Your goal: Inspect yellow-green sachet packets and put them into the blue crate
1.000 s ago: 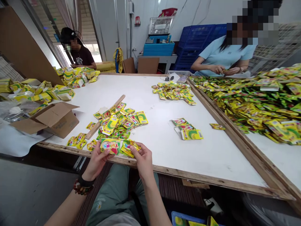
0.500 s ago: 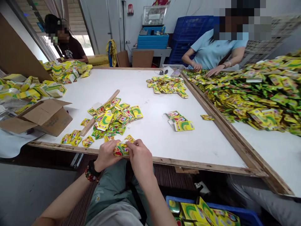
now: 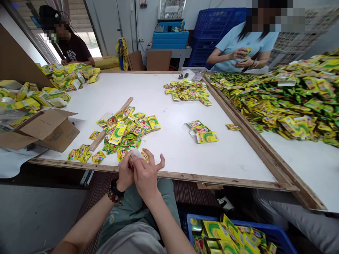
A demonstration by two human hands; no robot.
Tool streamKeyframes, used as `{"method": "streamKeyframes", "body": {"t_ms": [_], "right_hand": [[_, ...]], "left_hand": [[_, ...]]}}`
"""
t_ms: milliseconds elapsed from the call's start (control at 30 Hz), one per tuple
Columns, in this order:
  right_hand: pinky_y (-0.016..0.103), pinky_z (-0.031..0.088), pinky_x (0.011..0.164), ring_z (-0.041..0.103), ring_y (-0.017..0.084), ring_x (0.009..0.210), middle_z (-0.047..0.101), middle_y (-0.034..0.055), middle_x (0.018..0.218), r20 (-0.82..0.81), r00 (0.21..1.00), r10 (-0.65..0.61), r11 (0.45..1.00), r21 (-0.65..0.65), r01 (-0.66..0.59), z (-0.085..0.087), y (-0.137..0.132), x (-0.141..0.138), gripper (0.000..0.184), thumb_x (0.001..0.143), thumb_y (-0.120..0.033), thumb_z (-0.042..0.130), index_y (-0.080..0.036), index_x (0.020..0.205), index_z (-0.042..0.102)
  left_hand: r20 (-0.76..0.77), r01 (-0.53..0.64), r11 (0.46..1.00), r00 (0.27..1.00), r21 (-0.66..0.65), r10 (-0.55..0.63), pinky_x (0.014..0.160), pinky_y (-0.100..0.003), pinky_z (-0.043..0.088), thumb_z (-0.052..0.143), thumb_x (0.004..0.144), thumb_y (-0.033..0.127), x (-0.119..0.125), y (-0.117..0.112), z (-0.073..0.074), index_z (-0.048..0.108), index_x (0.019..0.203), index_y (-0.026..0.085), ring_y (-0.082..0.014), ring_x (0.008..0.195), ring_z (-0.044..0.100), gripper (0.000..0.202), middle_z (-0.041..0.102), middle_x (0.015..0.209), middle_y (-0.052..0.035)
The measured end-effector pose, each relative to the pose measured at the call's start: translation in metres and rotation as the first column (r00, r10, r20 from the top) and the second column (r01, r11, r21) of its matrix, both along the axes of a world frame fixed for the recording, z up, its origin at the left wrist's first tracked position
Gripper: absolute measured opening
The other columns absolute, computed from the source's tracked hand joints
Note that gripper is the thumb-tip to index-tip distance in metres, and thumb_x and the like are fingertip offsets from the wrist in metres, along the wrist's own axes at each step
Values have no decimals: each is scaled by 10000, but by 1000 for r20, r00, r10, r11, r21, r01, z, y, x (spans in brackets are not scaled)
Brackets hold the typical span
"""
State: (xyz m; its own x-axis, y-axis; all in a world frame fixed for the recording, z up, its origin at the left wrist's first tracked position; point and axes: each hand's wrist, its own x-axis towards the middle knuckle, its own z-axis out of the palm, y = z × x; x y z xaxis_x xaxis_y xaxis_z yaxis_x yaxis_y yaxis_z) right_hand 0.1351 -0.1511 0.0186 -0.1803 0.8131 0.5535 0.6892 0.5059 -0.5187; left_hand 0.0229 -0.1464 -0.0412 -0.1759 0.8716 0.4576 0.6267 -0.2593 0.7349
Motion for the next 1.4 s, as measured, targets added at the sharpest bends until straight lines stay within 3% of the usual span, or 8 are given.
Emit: {"method": "streamKeyframes", "body": {"t_ms": [200, 367, 500, 633, 1000, 1133, 1267, 1400], "right_hand": [[507, 282, 1109, 462, 247, 1312, 555, 90, 1373, -497, 865, 73, 960, -201, -197, -14, 6, 8, 450, 920, -277, 499, -270, 1369, 471], [457, 433, 1034, 554, 280, 1225, 574, 88, 1357, -757, 647, -88, 737, -487, -468, -28, 5, 11, 550, 831, -377, 613, -234, 1355, 527], [444, 439, 1042, 636, 274, 1117, 698, 44, 1165, -705, 708, 37, 812, -392, -433, -29, -2, 12, 340, 814, -365, 650, -252, 1129, 709], [462, 478, 1004, 673, 267, 1049, 715, 39, 1115, -656, 752, -64, 854, -426, -299, -27, 0, 13, 288, 852, -338, 593, -239, 1089, 725], [363, 544, 867, 685, 234, 984, 722, 98, 1089, -282, 911, 300, 866, -321, -385, -22, 6, 18, 421, 933, -301, 477, -227, 1341, 550], [324, 565, 676, 722, 235, 766, 755, 110, 940, -63, 982, 178, 909, -372, -188, -20, -25, 78, 426, 933, -356, 403, -217, 1271, 623], [353, 484, 388, 680, 314, 489, 739, 107, 639, 424, 902, -81, 740, -581, 340, -33, -61, 193, 409, 779, -532, 562, -252, 991, 772], [372, 569, 639, 727, 309, 795, 762, 108, 926, 276, 961, -6, 795, -582, 172, -41, -53, 182, 354, 792, -502, 566, -270, 982, 755]], "left_hand": [[26, 79, 992, 996, 102, -82, 913, -379, 528, 641, 798, 297, 9, -6, -9, 357, 1311, 221, -249, 1154, 610, 591, 577, 1316, -153], [-51, 162, 955, 987, 248, -154, 891, -371, 535, 610, 783, 211, 17, -8, -12, 378, 1200, 229, -228, 1180, 584, 477, 544, 1331, -146], [-32, 183, 980, 983, 83, -181, 959, -420, 505, 616, 783, 291, 16, -10, -8, 279, 1340, 162, -269, 1248, 531, 665, 497, 1364, -203], [-22, 183, 976, 982, -116, -186, 788, -410, 564, 629, 753, 362, 16, -11, -8, 400, 1239, 168, -280, 958, 683, 572, 654, 1119, -149], [114, 202, 959, 977, -201, -182, 791, -368, 543, 634, 731, 259, 20, -7, 5, 490, 1135, 211, -243, 911, 672, 431, 678, 1009, -74], [-40, 385, 917, 920, -102, -390, 905, -393, 510, 732, 678, 345, 3, -9, 19, 530, 1155, 195, -259, 1043, 623, 539, 651, 1133, -95], [-216, -55, 992, 976, -115, 29, 863, -392, 498, 637, 823, 372, -57, -1, 24, 641, 930, 202, -241, 931, 619, 201, 685, 963, -71], [-481, -393, 902, 834, -178, 269, 900, -440, 451, 634, 824, 371, -114, 16, 15, 634, 1093, 173, -318, 1032, 550, 334, 641, 1081, -127]]}}
